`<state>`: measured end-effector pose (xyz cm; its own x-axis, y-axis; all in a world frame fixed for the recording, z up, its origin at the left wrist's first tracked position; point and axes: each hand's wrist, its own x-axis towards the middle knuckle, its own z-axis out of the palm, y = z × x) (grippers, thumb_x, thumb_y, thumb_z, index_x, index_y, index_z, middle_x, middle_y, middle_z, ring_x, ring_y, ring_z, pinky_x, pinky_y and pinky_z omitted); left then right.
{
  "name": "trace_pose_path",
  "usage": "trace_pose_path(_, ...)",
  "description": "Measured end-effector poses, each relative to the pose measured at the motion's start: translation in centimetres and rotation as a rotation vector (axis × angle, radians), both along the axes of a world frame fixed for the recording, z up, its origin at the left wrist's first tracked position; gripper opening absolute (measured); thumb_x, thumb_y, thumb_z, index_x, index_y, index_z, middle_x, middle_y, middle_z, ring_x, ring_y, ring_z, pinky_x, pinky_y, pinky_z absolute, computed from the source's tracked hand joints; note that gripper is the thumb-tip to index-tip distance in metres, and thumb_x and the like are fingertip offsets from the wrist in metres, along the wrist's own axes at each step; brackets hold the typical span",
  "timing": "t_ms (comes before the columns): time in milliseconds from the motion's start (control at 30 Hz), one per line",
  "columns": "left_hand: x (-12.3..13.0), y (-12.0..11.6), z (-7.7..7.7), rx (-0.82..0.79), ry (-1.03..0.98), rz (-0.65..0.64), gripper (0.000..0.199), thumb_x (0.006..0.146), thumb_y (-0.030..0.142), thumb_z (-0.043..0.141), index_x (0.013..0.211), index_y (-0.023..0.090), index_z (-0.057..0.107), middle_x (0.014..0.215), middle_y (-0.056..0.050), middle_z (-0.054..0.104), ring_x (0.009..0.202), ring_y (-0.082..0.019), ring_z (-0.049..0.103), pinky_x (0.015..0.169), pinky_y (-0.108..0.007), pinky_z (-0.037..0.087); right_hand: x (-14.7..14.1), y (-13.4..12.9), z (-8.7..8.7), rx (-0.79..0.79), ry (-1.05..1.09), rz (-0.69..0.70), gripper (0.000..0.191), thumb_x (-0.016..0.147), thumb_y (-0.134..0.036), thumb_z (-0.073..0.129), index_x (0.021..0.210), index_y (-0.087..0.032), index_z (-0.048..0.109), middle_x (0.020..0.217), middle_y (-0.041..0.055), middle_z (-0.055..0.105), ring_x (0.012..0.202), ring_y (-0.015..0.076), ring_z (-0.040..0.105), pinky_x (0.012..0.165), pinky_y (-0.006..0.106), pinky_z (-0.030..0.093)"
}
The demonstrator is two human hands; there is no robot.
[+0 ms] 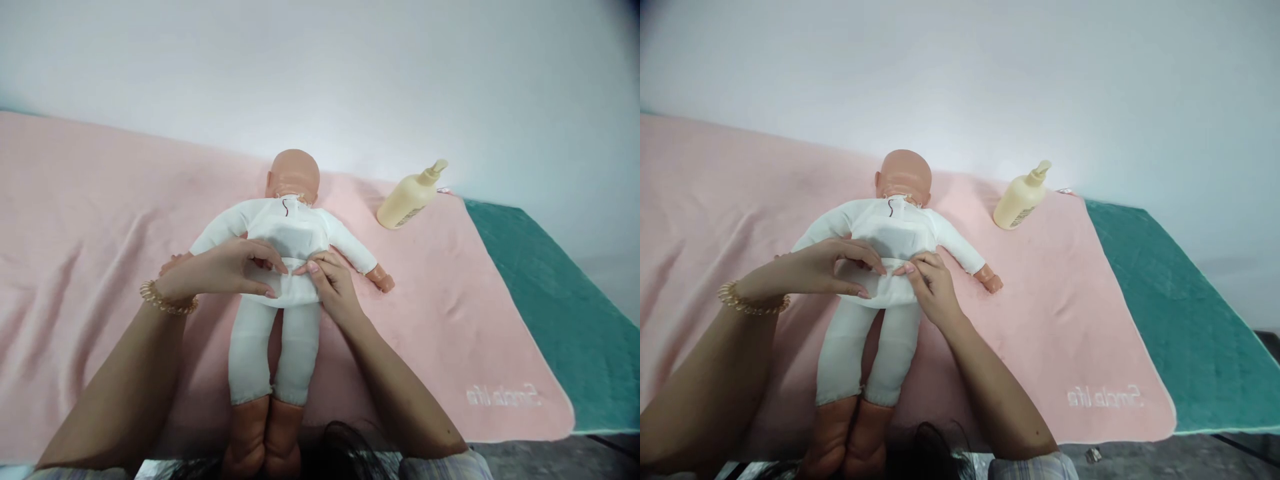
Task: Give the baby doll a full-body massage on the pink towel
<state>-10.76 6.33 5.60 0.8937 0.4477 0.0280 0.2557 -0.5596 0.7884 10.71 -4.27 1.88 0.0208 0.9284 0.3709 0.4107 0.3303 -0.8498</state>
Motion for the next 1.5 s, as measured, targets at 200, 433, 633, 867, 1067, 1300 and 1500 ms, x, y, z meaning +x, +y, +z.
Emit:
trace_pose_path(200, 0.1, -0.1, 0.3, -0.031, -0.042, 0.009, 0.028, 0.078, 0.040, 0.075, 0.102, 0.026, 0.073, 0.098, -0.004, 0.071, 0.091, -0.021, 0.063, 0.080, -0.033, 0.050, 0.1, -0.1, 0.1, -0.004, 0.008, 0.001, 0.040, 0.102, -0.043, 0.045, 0.087, -0.025, 0.077, 0.087, 0.0037, 0.063, 0.088, 0.0191, 0.059, 0.085, 0.036, 0.047)
trace_pose_path(433, 0.3, -0.3, 0.9, 0.038, -0.184, 0.267, 0.020, 0.089, 0.039, 0.063, 0.083, 0.024, 0.074, 0.083, -0.001, 0.072, 0.079, -0.018, 0.060, 0.071, -0.030, 0.045, 0.5, -0.1, 0.2, 0.061, 0.017, -0.113, 0.036, 0.101, -0.042, 0.046, 0.087, -0.027, 0.076, 0.092, 0.0037, 0.065, 0.095, 0.0212, 0.060, 0.098, 0.042, 0.043)
trace_pose_path(633, 0.5, 0.0, 0.4, -0.019, -0.050, 0.239, 0.021, 0.086, 0.042, 0.065, 0.083, 0.025, 0.075, 0.074, 0.000, 0.069, 0.065, -0.015, 0.054, 0.056, -0.026, 0.040, 0.5, 0.3, -0.1, -0.023, 0.015, -0.097, 0.035, 0.100, -0.039, 0.047, 0.084, -0.027, 0.076, 0.090, 0.0022, 0.066, 0.095, 0.0202, 0.060, 0.105, 0.043, 0.037)
trace_pose_path(867, 0.9, -0.3, 0.6, -0.040, -0.099, 0.280, 0.025, 0.085, 0.042, 0.065, 0.075, 0.020, 0.072, 0.069, -0.001, 0.065, 0.063, -0.015, 0.051, 0.055, -0.027, 0.038, 0.6, 0.4, -0.1, -0.041, 0.005, -0.096, 0.038, 0.100, -0.042, 0.047, 0.082, -0.026, 0.076, 0.089, 0.0024, 0.068, 0.095, 0.0202, 0.061, 0.100, 0.040, 0.041)
trace_pose_path(1067, 1.7, -0.8, 0.4, -0.067, -0.424, 0.484, 0.025, 0.092, 0.041, 0.057, 0.083, 0.022, 0.071, 0.087, -0.005, 0.070, 0.088, -0.021, 0.062, 0.077, -0.033, 0.048, 0.7, 1.6, 1.3, 0.059, 0.100, -0.159, 0.038, 0.100, -0.043, 0.047, 0.084, -0.023, 0.075, 0.091, 0.0044, 0.065, 0.094, 0.0196, 0.062, 0.089, 0.035, 0.047)
trace_pose_path(1300, 2.6, -0.7, -0.9, 0.136, -0.406, 0.425, 0.032, 0.098, 0.041, 0.046, 0.114, 0.021, 0.066, 0.122, -0.006, 0.067, 0.123, -0.025, 0.055, 0.108, -0.039, 0.038, -0.1, 5.4, 2.2, 0.100, 0.014, -0.216, 0.037, 0.103, -0.036, 0.042, 0.088, -0.020, 0.073, 0.094, 0.0045, 0.069, 0.098, 0.0195, 0.062, 0.094, 0.033, 0.042)
trace_pose_path(1500, 2.6, -0.1, -1.6, 0.218, -0.240, 0.391, 0.039, 0.099, 0.045, 0.042, 0.118, 0.020, 0.064, 0.121, -0.009, 0.068, 0.117, -0.026, 0.057, 0.104, -0.042, 0.039, 0.2, 5.8, 0.8, 0.056, -0.170, -0.114, 0.035, 0.103, -0.033, 0.043, 0.089, -0.017, 0.071, 0.093, 0.0081, 0.070, 0.095, 0.0224, 0.061, 0.091, 0.037, 0.042)
